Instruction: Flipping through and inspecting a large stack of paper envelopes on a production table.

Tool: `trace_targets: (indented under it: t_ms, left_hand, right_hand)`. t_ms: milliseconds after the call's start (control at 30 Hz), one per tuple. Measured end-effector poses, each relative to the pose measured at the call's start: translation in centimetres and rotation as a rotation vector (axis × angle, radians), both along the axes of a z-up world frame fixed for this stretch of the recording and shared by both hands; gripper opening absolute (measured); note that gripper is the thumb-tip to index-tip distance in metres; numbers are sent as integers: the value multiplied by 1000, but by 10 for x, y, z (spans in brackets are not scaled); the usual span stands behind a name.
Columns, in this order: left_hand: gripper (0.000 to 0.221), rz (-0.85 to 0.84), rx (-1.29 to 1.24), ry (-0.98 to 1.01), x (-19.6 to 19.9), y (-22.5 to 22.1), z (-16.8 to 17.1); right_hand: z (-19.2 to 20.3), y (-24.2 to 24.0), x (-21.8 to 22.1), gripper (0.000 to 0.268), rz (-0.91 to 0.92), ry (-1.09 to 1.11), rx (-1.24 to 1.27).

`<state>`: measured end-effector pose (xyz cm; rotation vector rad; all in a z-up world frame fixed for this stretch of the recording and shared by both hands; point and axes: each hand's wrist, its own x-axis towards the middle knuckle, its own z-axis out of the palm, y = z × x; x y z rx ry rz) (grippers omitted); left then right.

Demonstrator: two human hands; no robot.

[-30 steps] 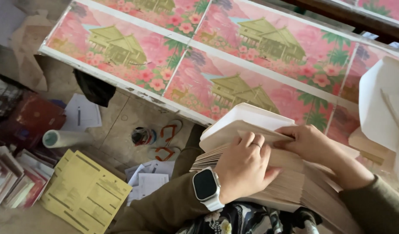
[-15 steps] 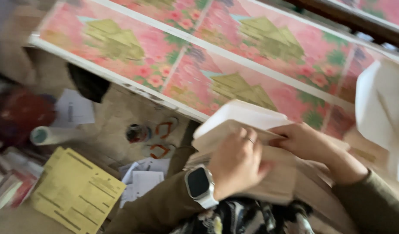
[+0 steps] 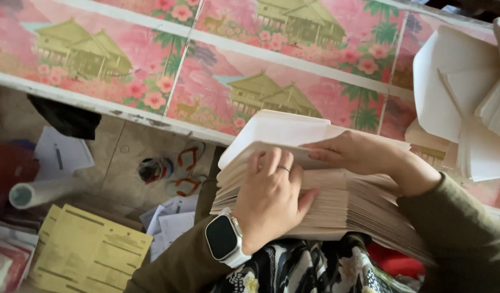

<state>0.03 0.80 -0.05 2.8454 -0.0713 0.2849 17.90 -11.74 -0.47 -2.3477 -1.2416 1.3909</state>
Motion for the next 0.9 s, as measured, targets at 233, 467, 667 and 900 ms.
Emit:
trace_targets:
  t_ms: [233, 467, 667, 900]
  left_hand:
    - [40, -136, -137, -1, 9, -9, -11]
    - [46, -67, -49, 7, 8, -6, 3]
    - [42, -76, -95, 18, 4, -5, -6]
    - [46, -40, -46, 39, 6, -2, -1]
  right_hand:
    - [-21, -18, -4, 40, -351, -77, -148]
    - [0, -18, 0, 42, 22, 134, 210]
    - [-19, -4, -1, 38, -161, -40, -64]
    - [12, -5, 1, 44, 161, 244, 562]
